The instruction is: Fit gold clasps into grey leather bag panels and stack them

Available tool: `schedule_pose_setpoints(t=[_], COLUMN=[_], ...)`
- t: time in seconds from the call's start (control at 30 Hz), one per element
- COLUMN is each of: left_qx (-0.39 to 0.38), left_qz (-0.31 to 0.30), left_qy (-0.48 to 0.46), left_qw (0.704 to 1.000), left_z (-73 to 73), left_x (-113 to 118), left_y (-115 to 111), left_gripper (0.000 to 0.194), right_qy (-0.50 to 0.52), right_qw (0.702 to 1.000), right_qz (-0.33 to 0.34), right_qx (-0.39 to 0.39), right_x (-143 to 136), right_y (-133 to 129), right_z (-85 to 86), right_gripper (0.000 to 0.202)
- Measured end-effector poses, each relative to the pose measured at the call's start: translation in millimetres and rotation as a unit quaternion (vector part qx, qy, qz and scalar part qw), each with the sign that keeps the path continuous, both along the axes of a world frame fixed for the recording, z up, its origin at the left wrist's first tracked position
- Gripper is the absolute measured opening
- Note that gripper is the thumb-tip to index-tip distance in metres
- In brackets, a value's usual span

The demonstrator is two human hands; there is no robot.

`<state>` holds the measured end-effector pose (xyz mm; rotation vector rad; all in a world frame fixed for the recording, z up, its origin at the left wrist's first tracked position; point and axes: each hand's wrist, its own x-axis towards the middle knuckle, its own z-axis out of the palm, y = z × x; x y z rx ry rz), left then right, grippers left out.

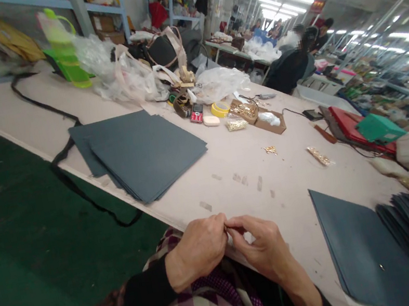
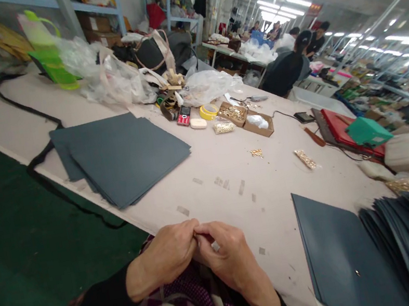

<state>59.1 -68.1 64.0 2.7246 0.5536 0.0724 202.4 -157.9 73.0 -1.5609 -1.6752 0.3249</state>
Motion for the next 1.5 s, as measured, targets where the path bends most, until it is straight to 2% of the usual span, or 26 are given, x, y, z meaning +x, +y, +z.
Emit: schedule_pose_setpoints(t=[0.33,0.43,0.53,0.6,0.7,0.77,0.83,0.93,1.03,1.13,1.2,1.3,1.37,1.43,1.5], left_qx=[-0.019,-0.034,-0.088,-0.16,-0.284,-0.362,-0.408,-0.417,-0.405,-0.395,-0.396,-0.393,-0.391,-0.41,-0.447], left_qz=[0.007,0.046,0.118,0.185,0.269,0.32,0.367,0.417,0.451,0.48,0.489,0.491,0.503,0.509,0.496], left_qy=[-0.01,-0.02,-0.071,-0.146,-0.239,-0.275,-0.305,-0.34,-0.354,-0.358,-0.363,-0.396,-0.421,-0.423,-0.404], left_qw=[1.0,0.998,0.987,0.959,0.889,0.831,0.778,0.733,0.712,0.696,0.687,0.669,0.646,0.628,0.625], left_z=[1.2,2.4,0.2,-4.1,-14.7,-23.5,-31.6,-38.3,-39.8,-42.1,-45.5,-51.0,-53.3,-53.2,-49.9], left_x=[-12.9,-18.9,-29.8,-40.8,-60.4,-72.9,-83.4,-94.8,-102.9,-107.7,-107.7,-102.0,-96.3,-91.2,-87.6], left_y=[18.1,23.4,28.5,30.7,29.9,27.6,25.8,25.2,24.3,19.7,14.9,8.2,6.2,6.4,7.8], left_gripper=[0.029,0.028,0.026,0.026,0.023,0.022,0.025,0.029,0.03,0.033,0.033,0.029,0.031,0.038,0.046], right_qy=[-0.043,-0.009,0.06,0.098,0.08,0.022,-0.061,-0.208,-0.3,-0.306,-0.266,-0.136,-0.021,0.101,0.21], right_qw=[0.999,0.999,0.995,0.989,0.991,0.997,0.995,0.971,0.941,0.924,0.911,0.902,0.922,0.936,0.924], right_qz=[0.022,0.013,-0.003,0.014,0.038,0.053,0.083,0.121,0.151,0.193,0.231,0.265,0.219,0.133,0.062], right_qx=[-0.01,-0.035,-0.075,-0.11,-0.103,-0.054,-0.011,-0.002,-0.046,-0.126,-0.215,-0.312,-0.318,-0.31,-0.313], right_x=[-15.4,-25.7,-36.2,-40.3,-44.1,-48.6,-55.2,-64.5,-61.2,-38.8,-19.3,2.0,8.1,9.8,9.9], right_y=[31.8,44.6,60.6,76.8,114.4,146.4,177.8,207.1,199.9,162.6,134.3,107.4,104.4,110.4,119.8], right_z=[-2.1,-1.7,-0.1,0.1,-2.2,-5.3,-8.4,-11.4,-10.5,-1.6,7.4,13.8,7.6,-4.9,-17.7], right_gripper=[0.022,0.022,0.018,0.015,0.014,0.015,0.016,0.019,0.021,0.023,0.027,0.026,0.019,0.013,0.017])
